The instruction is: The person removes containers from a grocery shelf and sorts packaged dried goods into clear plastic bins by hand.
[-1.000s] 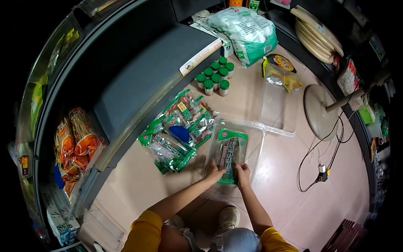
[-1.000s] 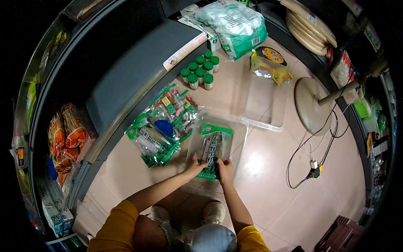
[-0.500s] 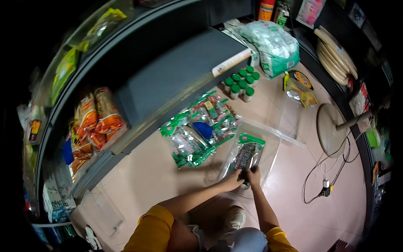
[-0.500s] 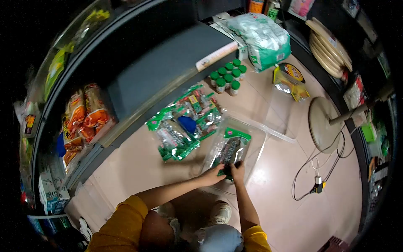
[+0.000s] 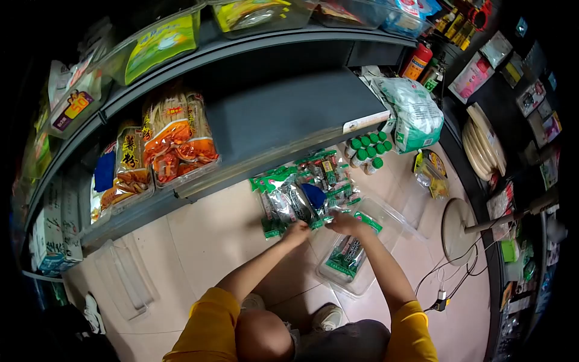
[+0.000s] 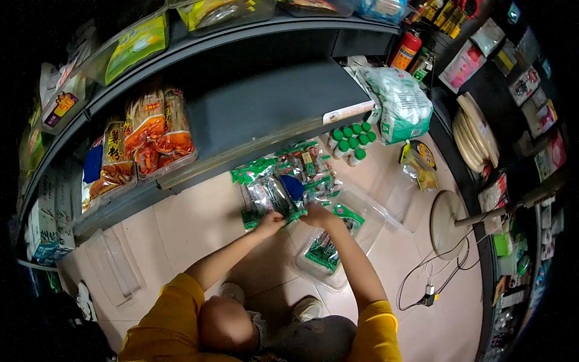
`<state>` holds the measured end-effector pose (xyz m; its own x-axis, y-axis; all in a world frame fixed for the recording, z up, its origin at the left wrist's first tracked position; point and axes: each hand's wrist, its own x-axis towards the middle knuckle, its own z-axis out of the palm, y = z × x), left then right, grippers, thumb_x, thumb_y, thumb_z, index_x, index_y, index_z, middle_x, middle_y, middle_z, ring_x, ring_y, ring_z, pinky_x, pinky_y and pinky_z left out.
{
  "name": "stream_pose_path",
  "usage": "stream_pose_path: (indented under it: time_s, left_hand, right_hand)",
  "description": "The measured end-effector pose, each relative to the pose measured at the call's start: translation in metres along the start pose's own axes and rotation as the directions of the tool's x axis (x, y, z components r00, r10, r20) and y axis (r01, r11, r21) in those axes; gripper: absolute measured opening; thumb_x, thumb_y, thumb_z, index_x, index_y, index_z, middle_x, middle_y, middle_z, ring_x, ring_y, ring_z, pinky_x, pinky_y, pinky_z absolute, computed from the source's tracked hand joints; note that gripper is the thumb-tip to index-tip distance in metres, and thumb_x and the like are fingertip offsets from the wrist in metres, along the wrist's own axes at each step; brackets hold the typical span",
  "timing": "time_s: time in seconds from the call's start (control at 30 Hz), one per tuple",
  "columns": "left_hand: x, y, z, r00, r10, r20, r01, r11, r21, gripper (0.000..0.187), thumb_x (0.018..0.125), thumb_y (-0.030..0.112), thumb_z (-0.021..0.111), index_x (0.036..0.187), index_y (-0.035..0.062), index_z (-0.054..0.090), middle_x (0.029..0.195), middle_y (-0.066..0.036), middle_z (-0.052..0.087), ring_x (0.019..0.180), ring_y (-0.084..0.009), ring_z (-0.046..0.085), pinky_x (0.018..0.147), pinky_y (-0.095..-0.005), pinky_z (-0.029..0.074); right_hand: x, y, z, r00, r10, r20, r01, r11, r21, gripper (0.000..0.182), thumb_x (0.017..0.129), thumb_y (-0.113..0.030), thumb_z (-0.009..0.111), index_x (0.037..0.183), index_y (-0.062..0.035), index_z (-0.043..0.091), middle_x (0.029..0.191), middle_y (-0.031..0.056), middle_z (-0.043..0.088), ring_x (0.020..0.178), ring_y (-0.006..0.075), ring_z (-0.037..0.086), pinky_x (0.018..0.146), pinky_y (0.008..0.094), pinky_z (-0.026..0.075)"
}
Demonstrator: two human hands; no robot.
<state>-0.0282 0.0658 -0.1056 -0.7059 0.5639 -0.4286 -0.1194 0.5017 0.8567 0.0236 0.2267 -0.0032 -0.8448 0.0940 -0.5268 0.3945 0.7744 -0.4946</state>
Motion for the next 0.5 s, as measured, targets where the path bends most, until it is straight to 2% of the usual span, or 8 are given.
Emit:
stream_pose_path:
  time_s: [0.03,0.1,0.13,0.17,0.23,0.3,0.37,0.5]
  left_hand:
    - [0.004,-0.012,-0.004,0.979,-0.141,-0.15,0.109,0.973,-0.202,0.032,0.073,0.023,0.05,0.099,0.0053,0.046,0.088,-0.01,0.054,0.077,-0.0211,0.052,0.07,-0.0284,0.04]
    - [-0.005,0.003,-0.044,0.875,-0.484,-0.027,0.331,0.637,-0.696,0.036,0.078,0.027,0.042,0.107,0.0056,0.04,0.099,-0.012,0.05,0.087,-0.0224,0.05,0.077,-0.0328,0.038]
    - [-0.013,0.014,-0.06,0.859,-0.512,0.027,0.283,0.43,-0.857,0.039,0.08,0.029,0.035,0.11,0.004,0.036,0.108,-0.013,0.045,0.099,-0.0228,0.043,0.083,-0.037,0.034]
    - [-0.016,0.014,-0.073,0.85,-0.521,0.073,0.23,0.243,-0.942,0.037,0.08,0.028,0.037,0.108,0.0035,0.04,0.107,-0.01,0.046,0.106,-0.0212,0.037,0.088,-0.0368,0.029]
    - [-0.011,-0.012,-0.077,0.888,-0.455,-0.065,0.208,0.525,-0.826,0.034,0.079,0.027,0.04,0.104,0.0052,0.045,0.105,-0.007,0.048,0.104,-0.0187,0.039,0.087,-0.0359,0.03]
    - [-0.001,-0.038,-0.064,0.874,-0.476,-0.098,0.213,0.557,-0.803,0.033,0.076,0.027,0.046,0.101,0.0058,0.047,0.1,-0.007,0.05,0.096,-0.0191,0.043,0.081,-0.0358,0.033]
    - [-0.002,-0.05,-0.055,0.868,-0.485,-0.107,0.223,0.573,-0.788,0.03,0.069,0.024,0.056,0.094,0.0085,0.05,0.09,-0.005,0.052,0.084,-0.0177,0.046,0.071,-0.0344,0.037]
    - [-0.004,-0.048,-0.035,0.831,-0.534,-0.153,0.254,0.61,-0.751,0.03,0.07,0.023,0.056,0.095,0.0079,0.048,0.088,-0.004,0.052,0.084,-0.016,0.046,0.069,-0.033,0.037]
  right_hand:
    - [0.013,0.0,0.0,0.995,-0.043,-0.088,0.021,0.972,-0.233,0.041,0.072,-0.025,0.055,0.104,-0.001,0.044,0.091,0.0184,0.054,0.078,0.0227,0.054,0.067,0.0291,0.042]
    - [0.044,0.006,0.0,0.962,-0.143,-0.231,0.141,0.99,-0.027,0.04,0.071,-0.024,0.056,0.102,-0.0003,0.045,0.087,0.0168,0.056,0.075,0.0223,0.055,0.063,0.0295,0.043]
    - [0.046,-0.006,0.0,0.954,0.025,-0.299,0.038,0.979,0.202,0.041,0.07,-0.023,0.057,0.102,0.0005,0.044,0.079,0.0139,0.057,0.072,0.0221,0.055,0.061,0.0298,0.043]
    - [0.052,-0.009,0.006,0.96,0.018,-0.28,0.04,0.979,0.201,0.041,0.07,-0.023,0.057,0.102,0.0005,0.044,0.079,0.0139,0.057,0.072,0.0221,0.055,0.061,0.0298,0.043]
    - [0.061,-0.007,0.014,0.961,-0.053,-0.271,0.074,0.995,0.067,0.04,0.07,-0.023,0.057,0.1,0.0007,0.045,0.075,0.0134,0.057,0.069,0.023,0.055,0.061,0.0293,0.043]
    - [0.072,0.003,0.035,0.97,-0.057,-0.237,0.057,0.998,-0.01,0.04,0.071,-0.024,0.056,0.099,0.0011,0.045,0.08,0.0167,0.056,0.074,0.0277,0.055,0.064,0.0321,0.042]
    - [0.074,0.002,0.051,0.941,-0.074,-0.331,0.06,0.997,-0.052,0.04,0.071,-0.027,0.055,0.099,0.0013,0.045,0.089,0.0202,0.054,0.082,0.0327,0.052,0.07,0.0349,0.041]
    - [0.077,0.008,0.065,0.935,0.047,-0.352,-0.016,0.996,0.092,0.042,0.071,-0.027,0.054,0.1,0.0015,0.045,0.095,0.0213,0.051,0.089,0.0345,0.049,0.075,0.0358,0.04]
